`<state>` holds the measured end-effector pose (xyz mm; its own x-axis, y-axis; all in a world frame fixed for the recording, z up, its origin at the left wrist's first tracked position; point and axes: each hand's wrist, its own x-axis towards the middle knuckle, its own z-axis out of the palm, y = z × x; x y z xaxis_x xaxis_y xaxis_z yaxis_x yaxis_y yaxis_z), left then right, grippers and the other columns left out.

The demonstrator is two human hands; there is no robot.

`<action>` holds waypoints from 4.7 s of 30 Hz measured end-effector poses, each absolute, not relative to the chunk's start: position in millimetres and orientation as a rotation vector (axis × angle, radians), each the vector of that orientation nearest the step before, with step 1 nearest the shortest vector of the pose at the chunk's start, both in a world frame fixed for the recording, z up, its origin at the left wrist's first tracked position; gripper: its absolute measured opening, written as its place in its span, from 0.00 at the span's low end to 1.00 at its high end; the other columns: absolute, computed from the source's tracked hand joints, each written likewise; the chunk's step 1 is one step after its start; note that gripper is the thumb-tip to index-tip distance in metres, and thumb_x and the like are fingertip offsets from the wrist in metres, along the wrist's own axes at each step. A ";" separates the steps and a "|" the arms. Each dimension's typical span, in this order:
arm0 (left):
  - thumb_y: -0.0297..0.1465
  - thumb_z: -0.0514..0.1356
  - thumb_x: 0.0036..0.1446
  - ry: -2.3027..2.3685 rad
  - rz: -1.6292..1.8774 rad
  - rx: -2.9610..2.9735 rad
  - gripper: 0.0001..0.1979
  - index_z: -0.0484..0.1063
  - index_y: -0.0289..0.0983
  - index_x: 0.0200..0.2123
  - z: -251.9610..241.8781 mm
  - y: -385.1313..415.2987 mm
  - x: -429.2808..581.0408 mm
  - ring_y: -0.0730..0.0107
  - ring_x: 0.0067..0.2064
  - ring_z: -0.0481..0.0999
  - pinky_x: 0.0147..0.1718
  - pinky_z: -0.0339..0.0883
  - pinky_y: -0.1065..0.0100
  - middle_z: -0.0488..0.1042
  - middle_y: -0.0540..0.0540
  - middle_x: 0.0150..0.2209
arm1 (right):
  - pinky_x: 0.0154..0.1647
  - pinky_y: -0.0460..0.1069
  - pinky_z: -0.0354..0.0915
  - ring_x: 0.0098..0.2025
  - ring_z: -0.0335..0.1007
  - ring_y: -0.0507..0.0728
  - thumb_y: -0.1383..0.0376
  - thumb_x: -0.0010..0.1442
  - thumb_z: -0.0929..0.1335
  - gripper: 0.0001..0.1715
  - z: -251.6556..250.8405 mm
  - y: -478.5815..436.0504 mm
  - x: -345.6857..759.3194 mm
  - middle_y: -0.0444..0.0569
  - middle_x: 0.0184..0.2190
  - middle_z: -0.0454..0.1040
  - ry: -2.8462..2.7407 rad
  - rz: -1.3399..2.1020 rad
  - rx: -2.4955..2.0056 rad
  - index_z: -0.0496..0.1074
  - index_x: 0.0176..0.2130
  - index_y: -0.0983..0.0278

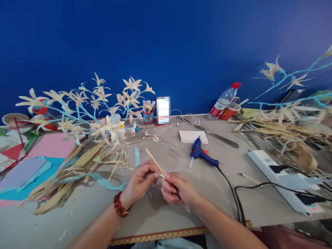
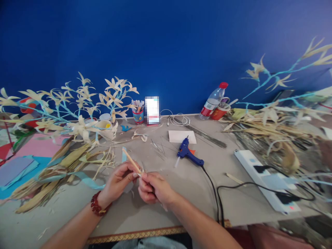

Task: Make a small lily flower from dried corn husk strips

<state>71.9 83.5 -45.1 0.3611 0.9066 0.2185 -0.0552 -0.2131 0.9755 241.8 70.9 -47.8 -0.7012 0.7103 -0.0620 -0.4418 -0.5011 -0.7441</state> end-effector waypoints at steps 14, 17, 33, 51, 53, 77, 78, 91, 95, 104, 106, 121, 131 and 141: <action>0.33 0.59 0.60 0.812 1.050 1.525 0.08 0.72 0.36 0.30 -46.7 90.5 65.6 0.75 0.29 0.69 0.28 0.65 0.73 0.70 0.48 0.31 | 0.10 0.42 0.39 0.09 0.38 0.45 0.52 0.64 0.62 0.28 -48.6 70.4 250.1 0.36 0.08 0.54 -0.817 2.322 -0.287 0.57 0.18 0.62; 0.33 0.59 0.61 0.810 1.044 1.533 0.09 0.72 0.35 0.30 -48.3 92.1 64.1 0.74 0.30 0.69 0.29 0.65 0.73 0.70 0.47 0.32 | 0.10 0.42 0.40 0.08 0.37 0.45 0.52 0.64 0.61 0.28 -52.7 72.3 253.0 0.36 0.08 0.55 -0.758 2.406 -0.195 0.56 0.18 0.62; 0.37 0.61 0.58 0.829 1.015 1.361 0.11 0.72 0.35 0.31 -46.9 97.5 62.0 0.75 0.29 0.67 0.29 0.63 0.72 0.70 0.47 0.33 | 0.06 0.41 0.40 0.05 0.31 0.44 0.38 0.58 0.59 0.37 -58.9 76.6 287.4 0.33 0.02 0.43 -0.768 2.293 -0.387 0.46 0.14 0.59; 0.37 0.68 0.51 0.760 1.134 0.937 0.12 0.72 0.35 0.30 -38.9 88.7 67.6 0.79 0.25 0.67 0.26 0.59 0.74 0.73 0.51 0.26 | 0.44 0.57 0.66 0.41 0.72 0.64 0.64 0.61 0.63 0.26 -56.7 116.6 304.4 0.57 0.40 0.77 -1.858 0.249 -1.651 0.65 0.58 0.65; 0.37 0.68 0.52 0.739 1.106 0.898 0.12 0.71 0.35 0.31 -40.2 88.3 68.3 0.79 0.25 0.67 0.26 0.59 0.75 0.72 0.51 0.26 | 0.51 0.60 0.64 0.49 0.69 0.66 0.63 0.61 0.65 0.20 -49.6 113.0 297.7 0.59 0.47 0.74 -1.815 0.272 -1.446 0.71 0.52 0.64; 0.43 0.54 0.62 0.859 0.745 1.174 0.18 0.69 0.34 0.30 -54.7 75.5 83.3 0.84 0.10 0.57 0.12 0.47 0.77 0.79 0.45 0.22 | 0.34 0.47 0.66 0.31 0.73 0.55 0.63 0.62 0.67 0.08 -45.6 92.1 268.5 0.48 0.29 0.78 -1.791 0.627 -1.039 0.76 0.34 0.62; 0.43 0.54 0.62 0.857 0.726 1.166 0.18 0.69 0.34 0.28 -54.6 75.2 83.4 0.84 0.10 0.58 0.12 0.47 0.78 0.78 0.45 0.21 | 0.34 0.48 0.66 0.31 0.73 0.56 0.63 0.62 0.67 0.08 -46.3 92.8 269.3 0.48 0.30 0.78 -1.770 0.618 -1.052 0.76 0.34 0.62; 0.44 0.56 0.58 0.856 0.688 1.047 0.20 0.73 0.32 0.28 -51.1 74.9 85.4 0.80 0.11 0.63 0.12 0.51 0.77 0.77 0.43 0.19 | 0.26 0.45 0.63 0.26 0.67 0.52 0.56 0.59 0.68 0.13 -48.2 96.3 268.8 0.46 0.25 0.73 -1.579 1.010 -1.097 0.74 0.34 0.64; 0.42 0.56 0.57 0.831 0.667 1.028 0.18 0.73 0.32 0.28 -52.7 74.0 86.2 0.78 0.12 0.65 0.13 0.54 0.76 0.77 0.43 0.19 | 0.29 0.46 0.63 0.29 0.67 0.53 0.59 0.59 0.66 0.10 -42.6 91.8 266.9 0.46 0.29 0.73 -1.661 1.079 -1.072 0.73 0.36 0.63; 0.43 0.59 0.57 0.846 0.723 1.065 0.17 0.71 0.34 0.26 -50.1 75.9 85.7 0.77 0.17 0.68 0.17 0.58 0.74 0.76 0.46 0.22 | 0.22 0.44 0.55 0.23 0.59 0.50 0.57 0.60 0.66 0.13 -58.1 94.0 261.2 0.40 0.21 0.63 -1.657 1.142 -1.139 0.67 0.29 0.63; 0.41 0.62 0.55 0.878 0.813 1.096 0.15 0.69 0.35 0.26 -50.4 78.4 84.9 0.77 0.20 0.68 0.21 0.59 0.75 0.72 0.50 0.22 | 0.23 0.44 0.54 0.23 0.58 0.50 0.55 0.60 0.66 0.15 -61.8 94.4 259.5 0.40 0.21 0.62 -1.657 1.190 -1.128 0.67 0.29 0.63; 0.38 0.66 0.48 0.936 1.058 0.929 0.14 0.67 0.36 0.28 -47.9 88.1 77.3 0.78 0.21 0.66 0.23 0.59 0.74 0.72 0.52 0.23 | 0.28 0.47 0.54 0.31 0.71 0.57 0.58 0.61 0.67 0.09 -21.8 60.9 274.1 0.47 0.29 0.75 -2.395 0.468 -1.688 0.69 0.33 0.61; 0.33 0.63 0.51 0.909 1.116 0.926 0.08 0.66 0.36 0.27 -42.7 86.6 73.4 0.78 0.21 0.67 0.23 0.60 0.74 0.73 0.52 0.22 | 0.26 0.48 0.55 0.30 0.74 0.61 0.63 0.56 0.67 0.04 -34.5 39.9 267.1 0.52 0.28 0.77 -2.426 0.328 -2.000 0.69 0.33 0.62; 0.33 0.64 0.51 0.884 1.210 0.864 0.09 0.68 0.36 0.26 -36.9 83.8 72.5 0.76 0.24 0.68 0.27 0.64 0.72 0.71 0.52 0.24 | 0.13 0.43 0.53 0.14 0.53 0.47 0.48 0.54 0.67 0.20 -59.2 23.4 288.8 0.39 0.23 0.68 -1.319 1.548 -1.488 0.60 0.36 0.59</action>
